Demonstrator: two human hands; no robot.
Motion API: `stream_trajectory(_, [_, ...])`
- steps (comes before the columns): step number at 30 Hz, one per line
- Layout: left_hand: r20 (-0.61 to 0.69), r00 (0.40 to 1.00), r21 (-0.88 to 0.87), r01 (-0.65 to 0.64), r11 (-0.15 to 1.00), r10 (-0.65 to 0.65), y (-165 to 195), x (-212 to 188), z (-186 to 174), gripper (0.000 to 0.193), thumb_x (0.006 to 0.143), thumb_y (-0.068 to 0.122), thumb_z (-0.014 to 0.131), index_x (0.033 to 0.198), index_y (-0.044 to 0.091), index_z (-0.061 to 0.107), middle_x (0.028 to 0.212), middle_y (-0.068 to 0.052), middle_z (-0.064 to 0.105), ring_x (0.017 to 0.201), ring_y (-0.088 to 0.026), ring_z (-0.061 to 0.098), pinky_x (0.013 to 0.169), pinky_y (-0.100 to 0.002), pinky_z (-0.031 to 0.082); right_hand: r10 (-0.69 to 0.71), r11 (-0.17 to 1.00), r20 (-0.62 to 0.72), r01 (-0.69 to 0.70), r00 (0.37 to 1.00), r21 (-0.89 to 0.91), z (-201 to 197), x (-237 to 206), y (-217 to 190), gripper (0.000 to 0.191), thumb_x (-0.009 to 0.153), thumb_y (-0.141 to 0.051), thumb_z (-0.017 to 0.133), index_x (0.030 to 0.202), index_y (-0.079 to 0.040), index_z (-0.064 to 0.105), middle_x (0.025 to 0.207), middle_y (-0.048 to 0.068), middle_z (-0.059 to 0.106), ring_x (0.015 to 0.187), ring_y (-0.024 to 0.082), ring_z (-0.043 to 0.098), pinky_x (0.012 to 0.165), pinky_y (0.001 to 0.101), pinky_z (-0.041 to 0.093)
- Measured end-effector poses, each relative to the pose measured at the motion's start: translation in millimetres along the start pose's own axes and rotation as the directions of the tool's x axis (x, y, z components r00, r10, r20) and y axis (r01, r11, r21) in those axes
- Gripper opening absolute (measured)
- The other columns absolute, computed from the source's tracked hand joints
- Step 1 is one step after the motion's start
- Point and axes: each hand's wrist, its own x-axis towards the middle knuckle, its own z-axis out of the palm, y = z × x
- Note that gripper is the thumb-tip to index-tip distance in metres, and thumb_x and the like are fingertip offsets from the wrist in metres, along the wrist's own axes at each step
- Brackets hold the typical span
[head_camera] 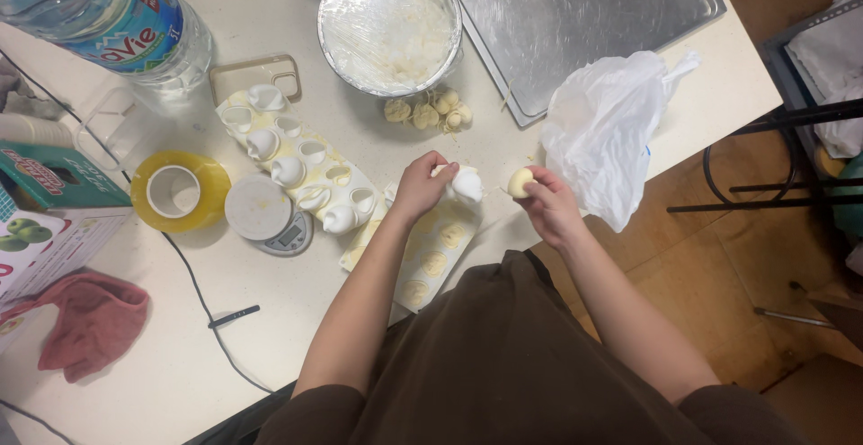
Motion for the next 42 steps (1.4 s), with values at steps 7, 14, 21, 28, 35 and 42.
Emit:
stream_trajectory(7, [0.001,0.999,0.126,-0.036,0.991,0.036,11,9,4,0.036,0.088,0.042,0.071,0.093,0.006,0.069,0.095,-0.013,0.075,0.084,-0.027,0.070,0.078,-0.038,0.054,-0.118,0.990,-0.047,0.113,0.992,-0.085,4,5,-26,0.032,0.096,-0.003,0.063,0.127,-0.008,0.059,0.115,0.005,0.065,0.108,0.019,0.064,0.094,0.0376,0.051])
stream_trajectory(14, [-0.011,1.000,0.370,-0.022,0.929,0.028,21,19,15,0.035,0.091,0.046,0.068,0.098,0.012,0.075,0.089,-0.010,0.076,0.086,-0.028,0.070,0.096,-0.042,0.041,-0.155,0.988,0.009,0.155,0.988,0.017,17,-30,-88,0.034,0.094,-0.002,0.058,0.128,-0.002,0.060,0.115,0.009,0.067,0.106,0.021,0.066,0.094,0.0379,0.055])
stream_trajectory(21, [-0.050,0.978,0.464,-0.155,0.872,0.201,20,18,21,0.030,0.090,0.039,0.069,0.105,0.014,0.075,0.107,-0.008,0.075,0.107,-0.029,0.065,0.098,-0.046,0.040,-0.637,0.743,-0.325,0.445,0.699,-0.500,-79,-33,-171,0.032,0.096,0.002,0.066,0.126,0.006,0.056,0.112,0.012,0.068,0.096,0.022,0.072,0.086,0.0360,0.062])
stream_trajectory(28, [-0.303,0.871,0.469,-0.218,0.856,0.388,-8,-21,5,0.027,0.091,0.026,0.072,0.112,0.010,0.073,0.128,-0.015,0.069,0.121,-0.036,0.060,0.104,-0.048,0.040,-0.571,0.680,-0.174,0.344,0.802,-0.647,-102,10,-164,0.024,0.099,0.000,0.071,0.122,0.008,0.067,0.111,0.011,0.073,0.099,0.018,0.072,0.088,0.0281,0.059])
stream_trajectory(35, [-0.601,0.799,0.148,0.137,0.979,-0.021,-43,-145,-2,0.023,0.091,0.017,0.072,0.112,0.008,0.071,0.127,-0.011,0.066,0.124,-0.031,0.060,0.106,-0.041,0.047,-0.390,0.755,0.402,0.538,0.828,-0.375,-28,-74,-102,0.023,0.102,0.006,0.055,0.121,-0.003,0.065,0.110,0.013,0.071,0.103,0.020,0.072,0.098,0.0378,0.063])
stream_trajectory(42, [-0.709,0.705,0.180,0.206,0.962,-0.018,-63,-176,8,0.029,0.090,0.016,0.073,0.117,0.007,0.068,0.135,-0.015,0.059,0.127,-0.036,0.054,0.108,-0.044,0.044,0.488,0.794,-0.068,-0.475,0.870,-0.379,5,-26,35,0.046,0.096,-0.020,0.062,0.136,-0.001,0.050,0.131,0.011,0.064,0.115,0.023,0.067,0.097,0.0362,0.056])
